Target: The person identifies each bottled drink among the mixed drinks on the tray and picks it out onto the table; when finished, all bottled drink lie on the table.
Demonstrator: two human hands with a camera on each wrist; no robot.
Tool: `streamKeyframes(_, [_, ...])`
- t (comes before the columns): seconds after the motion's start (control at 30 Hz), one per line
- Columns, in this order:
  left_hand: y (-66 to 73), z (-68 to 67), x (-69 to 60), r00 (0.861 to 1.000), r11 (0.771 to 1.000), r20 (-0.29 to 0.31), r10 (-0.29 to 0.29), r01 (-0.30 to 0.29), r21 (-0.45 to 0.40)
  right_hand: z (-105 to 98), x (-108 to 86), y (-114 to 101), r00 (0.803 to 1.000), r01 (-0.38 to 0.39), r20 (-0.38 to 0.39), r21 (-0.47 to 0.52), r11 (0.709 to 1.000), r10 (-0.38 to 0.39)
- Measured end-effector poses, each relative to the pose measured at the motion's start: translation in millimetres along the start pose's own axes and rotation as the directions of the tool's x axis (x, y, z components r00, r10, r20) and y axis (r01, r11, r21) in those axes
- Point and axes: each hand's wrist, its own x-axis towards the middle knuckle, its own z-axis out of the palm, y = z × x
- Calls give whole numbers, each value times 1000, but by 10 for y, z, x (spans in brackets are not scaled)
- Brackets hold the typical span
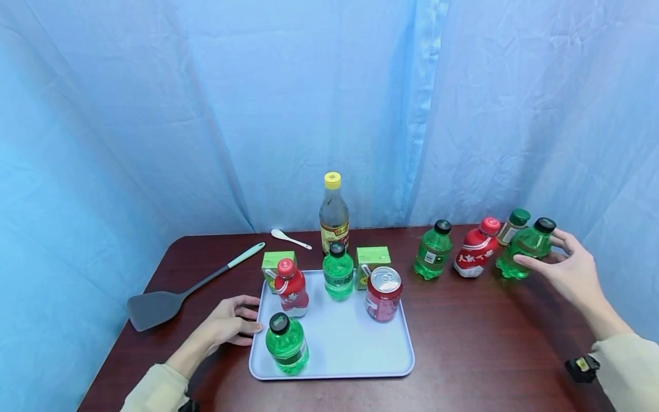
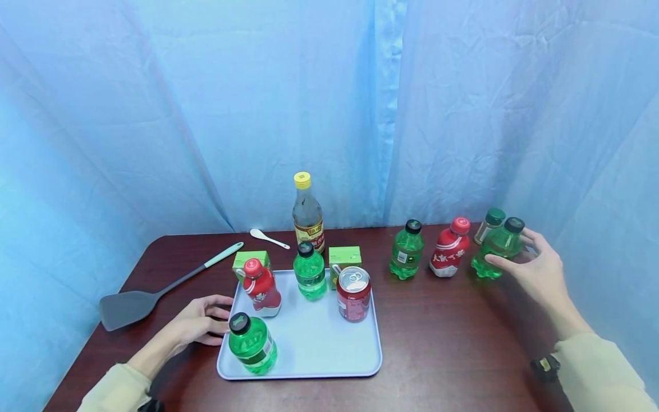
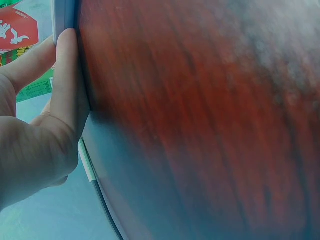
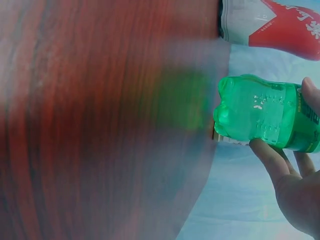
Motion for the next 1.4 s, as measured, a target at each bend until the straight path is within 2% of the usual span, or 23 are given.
streamKeyframes(0.33, [0, 1, -6, 1000, 1000, 0, -4, 4, 3, 20, 62, 17, 1000, 3, 22, -28, 1000, -2])
streamKeyframes(0.57, [-13, 16, 10, 1000, 1000, 4, 4, -5, 7, -12, 72, 125, 996, -12, 82, -80, 997, 19])
streamKeyframes(0.73, [-12, 17, 7, 1000, 1000, -10, -6, 6, 17, -7, 72, 137, 993, 4, 119, -105, 994, 9])
streamKeyframes(1.4, [8, 1, 13, 1000, 1000, 3, -11, 11, 9, 19, 92, 131, 994, 7, 110, -66, 998, 0])
